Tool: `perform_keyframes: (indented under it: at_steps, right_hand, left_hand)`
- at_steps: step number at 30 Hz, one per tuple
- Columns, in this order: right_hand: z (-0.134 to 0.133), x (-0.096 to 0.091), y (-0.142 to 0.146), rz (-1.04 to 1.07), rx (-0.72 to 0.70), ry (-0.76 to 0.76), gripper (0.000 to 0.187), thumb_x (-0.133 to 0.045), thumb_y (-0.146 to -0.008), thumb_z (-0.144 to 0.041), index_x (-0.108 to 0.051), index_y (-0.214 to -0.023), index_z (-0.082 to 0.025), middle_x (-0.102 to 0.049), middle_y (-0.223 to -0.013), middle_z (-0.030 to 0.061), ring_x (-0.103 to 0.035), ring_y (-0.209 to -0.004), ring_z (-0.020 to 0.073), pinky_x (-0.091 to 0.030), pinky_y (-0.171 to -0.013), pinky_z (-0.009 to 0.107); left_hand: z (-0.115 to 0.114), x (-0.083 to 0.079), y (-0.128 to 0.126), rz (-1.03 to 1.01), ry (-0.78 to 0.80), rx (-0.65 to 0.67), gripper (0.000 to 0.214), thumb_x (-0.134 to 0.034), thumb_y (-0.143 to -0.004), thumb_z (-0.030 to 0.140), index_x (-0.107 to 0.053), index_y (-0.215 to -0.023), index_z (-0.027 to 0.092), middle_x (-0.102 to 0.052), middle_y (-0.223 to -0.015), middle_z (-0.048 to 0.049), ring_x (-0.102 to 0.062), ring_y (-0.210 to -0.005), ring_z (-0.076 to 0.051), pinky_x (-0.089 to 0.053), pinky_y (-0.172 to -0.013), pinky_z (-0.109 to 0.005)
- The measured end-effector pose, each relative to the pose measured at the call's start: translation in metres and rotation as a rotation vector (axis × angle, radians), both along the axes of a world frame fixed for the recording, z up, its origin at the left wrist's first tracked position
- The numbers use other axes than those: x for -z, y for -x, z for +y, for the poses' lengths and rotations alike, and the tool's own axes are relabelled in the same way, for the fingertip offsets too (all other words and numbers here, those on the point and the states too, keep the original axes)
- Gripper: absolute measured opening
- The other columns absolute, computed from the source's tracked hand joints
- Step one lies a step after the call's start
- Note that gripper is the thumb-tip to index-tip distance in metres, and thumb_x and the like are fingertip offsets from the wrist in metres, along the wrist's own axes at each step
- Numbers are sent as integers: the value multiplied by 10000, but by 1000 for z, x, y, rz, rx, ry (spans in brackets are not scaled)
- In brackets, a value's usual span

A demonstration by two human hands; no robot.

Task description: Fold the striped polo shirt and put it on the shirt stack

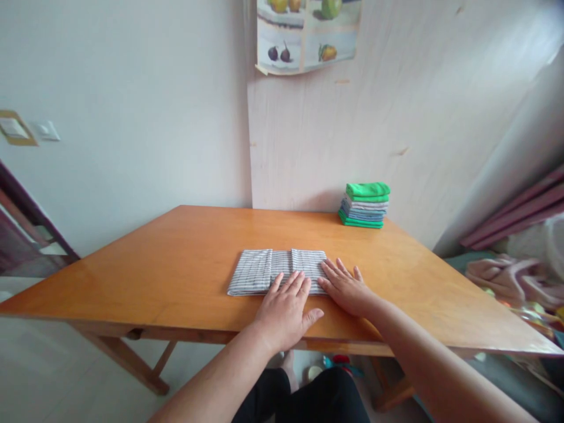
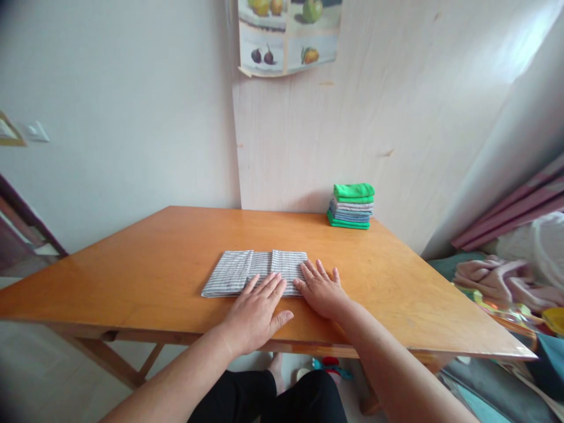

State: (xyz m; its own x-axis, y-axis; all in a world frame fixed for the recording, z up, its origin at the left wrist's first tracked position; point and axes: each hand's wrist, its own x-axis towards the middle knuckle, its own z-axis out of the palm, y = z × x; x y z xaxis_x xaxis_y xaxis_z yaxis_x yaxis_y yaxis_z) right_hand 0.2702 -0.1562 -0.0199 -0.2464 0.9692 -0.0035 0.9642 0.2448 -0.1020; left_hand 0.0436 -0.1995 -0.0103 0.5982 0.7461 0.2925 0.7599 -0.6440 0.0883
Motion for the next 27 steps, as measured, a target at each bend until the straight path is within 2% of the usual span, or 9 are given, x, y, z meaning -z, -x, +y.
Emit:
perform_keyframes:
  at_steps: [3, 7, 9, 11, 14, 17, 21, 24, 27]
  right_hand:
    - [1, -7, -1, 1, -21, 38, 628, -199, -1005, -550, -238, -1561, -260, -149, -1637, 83, -84, -1491, 371, -106, -1091, 733]
    - [11, -25, -1, 30, -96, 24, 512, -252, -1017, -478, -454, -1450, -294, -336, -1578, 93, -186, -1469, 387, -185, -1054, 752]
    - [21, -32, 6, 89, -100, -45, 501, -246, -1025, -437, -512, -1405, -245, -433, -1516, 124, -285, -1440, 356, -242, -1097, 658]
    - [32, -35, 17, 156, -97, -105, 531, -207, -1034, -401, -513, -1402, -169, -494, -1460, 157, -386, -1395, 297, -285, -1138, 512]
    - [47, -28, 36, 220, -148, -155, 513, -246, -1028, -344, -509, -1395, -102, -526, -1422, 178, -437, -1360, 264, -295, -1148, 412]
    - [54, -11, 43, 166, -215, -175, 480, -302, -1013, -282, -487, -1397, -62, -475, -1458, 206, -377, -1397, 280, -267, -1154, 438]
    - [58, 5, 39, 99, -286, -170, 414, -356, -996, -237, -536, -1351, -121, -484, -1447, 187, -361, -1394, 294, -261, -1134, 501]
    - [61, 3, 37, 83, -299, -171, 381, -392, -983, -228, -574, -1304, -132, -510, -1411, 194, -398, -1358, 306, -284, -1112, 516]
    - [64, -7, 41, 76, -285, -160, 357, -393, -989, -253, -599, -1260, -148, -571, -1333, 177, -466, -1294, 290, -316, -1095, 494]
  left_hand:
    - [1, 0, 1, -6, 15, 8, 725, -202, -975, 636, -336, -1515, 171, -295, -1595, -106, -213, -1486, -238, -172, -1205, -449]
    - [2, 0, 0, -31, 4, 15, 709, -233, -982, 622, -346, -1506, 158, -316, -1585, -117, -235, -1479, -248, -208, -1193, -451]
    - [2, 1, -1, -45, -5, 13, 693, -255, -984, 613, -371, -1491, 156, -341, -1573, -120, -261, -1469, -256, -212, -1193, -451]
    - [2, 1, -1, -52, -5, 12, 680, -273, -985, 603, -384, -1483, 153, -358, -1564, -124, -284, -1459, -263, -218, -1191, -455]
    - [3, 2, 0, -57, 0, 17, 666, -297, -986, 586, -376, -1487, 155, -360, -1562, -129, -291, -1456, -268, -226, -1186, -462]
    - [3, 1, 1, -72, -1, 22, 655, -316, -985, 578, -359, -1496, 169, -355, -1567, -117, -269, -1466, -259, -220, -1190, -453]
    - [1, -1, 1, -76, 10, 29, 657, -306, -987, 579, -347, -1502, 173, -347, -1572, -107, -250, -1474, -250, -211, -1196, -447]
    - [1, -1, 1, -83, 13, 31, 656, -333, -983, 573, -349, -1500, 171, -345, -1571, -117, -257, -1471, -261, -224, -1192, -466]
    - [2, 1, 2, -103, 6, 38, 649, -366, -976, 562, -341, -1498, 176, -360, -1562, -127, -280, -1462, -272, -248, -1184, -486]
